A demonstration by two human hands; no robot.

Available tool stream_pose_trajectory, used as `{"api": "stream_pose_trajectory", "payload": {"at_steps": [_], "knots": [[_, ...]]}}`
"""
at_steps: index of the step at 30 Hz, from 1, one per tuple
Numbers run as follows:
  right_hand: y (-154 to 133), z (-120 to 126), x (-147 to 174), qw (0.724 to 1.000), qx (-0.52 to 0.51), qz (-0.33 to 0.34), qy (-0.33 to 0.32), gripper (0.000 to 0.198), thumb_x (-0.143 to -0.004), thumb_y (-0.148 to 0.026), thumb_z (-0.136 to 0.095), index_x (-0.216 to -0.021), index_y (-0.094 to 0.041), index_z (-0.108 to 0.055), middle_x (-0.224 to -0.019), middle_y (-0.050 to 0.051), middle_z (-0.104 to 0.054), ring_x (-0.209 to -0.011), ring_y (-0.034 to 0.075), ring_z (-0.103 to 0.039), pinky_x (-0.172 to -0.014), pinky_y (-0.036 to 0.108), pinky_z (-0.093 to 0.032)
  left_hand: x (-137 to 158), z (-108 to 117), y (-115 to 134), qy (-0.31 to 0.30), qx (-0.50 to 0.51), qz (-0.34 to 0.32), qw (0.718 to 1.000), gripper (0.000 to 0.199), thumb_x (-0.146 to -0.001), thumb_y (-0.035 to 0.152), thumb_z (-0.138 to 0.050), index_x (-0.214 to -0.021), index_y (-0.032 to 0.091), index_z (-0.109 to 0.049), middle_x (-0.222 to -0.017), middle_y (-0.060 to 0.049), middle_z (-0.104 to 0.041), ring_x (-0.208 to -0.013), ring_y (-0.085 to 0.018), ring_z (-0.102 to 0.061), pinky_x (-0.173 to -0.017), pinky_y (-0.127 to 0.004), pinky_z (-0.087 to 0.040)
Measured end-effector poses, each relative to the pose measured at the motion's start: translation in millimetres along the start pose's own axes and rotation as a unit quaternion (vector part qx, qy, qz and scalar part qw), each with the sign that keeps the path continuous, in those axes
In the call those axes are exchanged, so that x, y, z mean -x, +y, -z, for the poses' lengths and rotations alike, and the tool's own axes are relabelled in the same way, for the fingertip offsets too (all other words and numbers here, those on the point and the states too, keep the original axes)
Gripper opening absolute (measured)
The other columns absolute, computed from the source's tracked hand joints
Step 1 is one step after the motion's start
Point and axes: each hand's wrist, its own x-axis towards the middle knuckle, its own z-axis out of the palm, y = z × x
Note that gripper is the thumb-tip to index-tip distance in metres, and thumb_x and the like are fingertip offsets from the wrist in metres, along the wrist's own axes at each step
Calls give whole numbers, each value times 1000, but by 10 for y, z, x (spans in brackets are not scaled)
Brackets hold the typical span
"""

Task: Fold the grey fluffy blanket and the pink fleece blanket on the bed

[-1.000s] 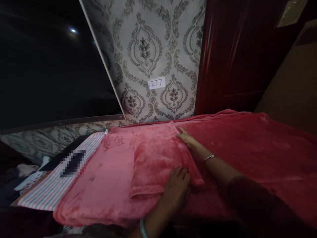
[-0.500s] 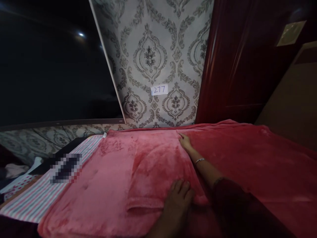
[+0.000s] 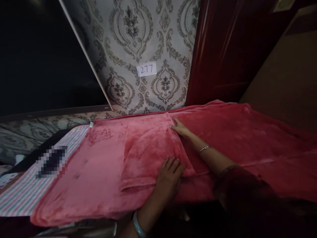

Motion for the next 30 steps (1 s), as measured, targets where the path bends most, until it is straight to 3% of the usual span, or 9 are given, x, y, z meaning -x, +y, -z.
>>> {"api": "stream_pose_trajectory", "payload": {"at_steps": [7,11,13,16,19,22,24,28,30], "knots": [[9,34,247,999,13,33,2,83,-63,-15,-68,-144,-19,-50,-141,8,-60,-133,26,-52,-116,42,-40,-123,-32,104,-26,-17,21,999,49,-85,10,-55,-132,22,-65,-139,-11,-65,-135,-30,-55,-116,-53,-41],[-3,48,320,1000,12,11,-9,84,-66,-21,-69,-147,-15,-47,-117,10,-71,-117,31,-62,-103,49,-51,-111,-15,198,-63,-22,28,997,47,-87,14,-58,-133,20,-64,-141,-14,-62,-136,-32,-53,-117,-55,-39],[-10,48,374,1000,5,16,-19,88,-65,-25,-72,-148,-16,-44,-119,11,-70,-118,31,-62,-103,47,-52,-87,78,249,-72,11,25,997,49,-88,18,-60,-136,20,-62,-144,-13,-61,-138,-31,-51,-118,-55,-38],[-10,56,464,999,-1,45,-25,94,-60,-28,-77,-148,-17,-44,-138,11,-61,-130,31,-55,-113,45,-43,-54,346,273,-69,85,23,994,49,-88,24,-63,-137,24,-61,-143,-10,-62,-135,-27,-54,-119,-52,-39],[8,89,560,998,-11,41,-38,96,-61,-32,-80,-149,-20,-43,-143,11,-58,-133,32,-52,-115,48,-40,14,711,113,-8,91,61,994,39,-94,23,-55,-131,26,-65,-135,-8,-67,-130,-24,-59,-116,-50,-43],[36,144,690,997,-29,22,-74,95,-65,-39,-81,-151,-23,-42,-145,11,-57,-134,33,-52,-115,50,-41,231,1059,-216,97,15,143,985,35,-95,24,-50,-125,23,-68,-130,-11,-70,-127,-28,-61,-111,-53,-47],[55,185,812,995,-21,19,-94,97,-64,-42,-84,-150,-24,-43,-151,11,-51,-140,34,-46,-119,51,-35,482,1214,-420,121,-21,191,974,37,-93,31,-56,-128,21,-67,-131,-13,-69,-125,-30,-61,-109,-54,-49],[64,256,1158,994,16,6,-104,103,-64,-43,-87,-154,-27,-40,-161,8,-38,-150,33,-30,-125,53,-22,1019,1244,-585,48,-13,233,971,68,-85,42,-70,-147,23,-51,-153,-15,-51,-139,-32,-51,-112,-51,-47],[27,281,1366,994,17,-2,-109,106,-66,-45,-86,-158,-28,-34,-164,7,-33,-152,33,-26,-125,53,-21,1181,1159,-579,28,-6,244,969,72,-86,40,-69,-152,24,-45,-159,-15,-42,-143,-31,-46,-114,-49,-45]]}}
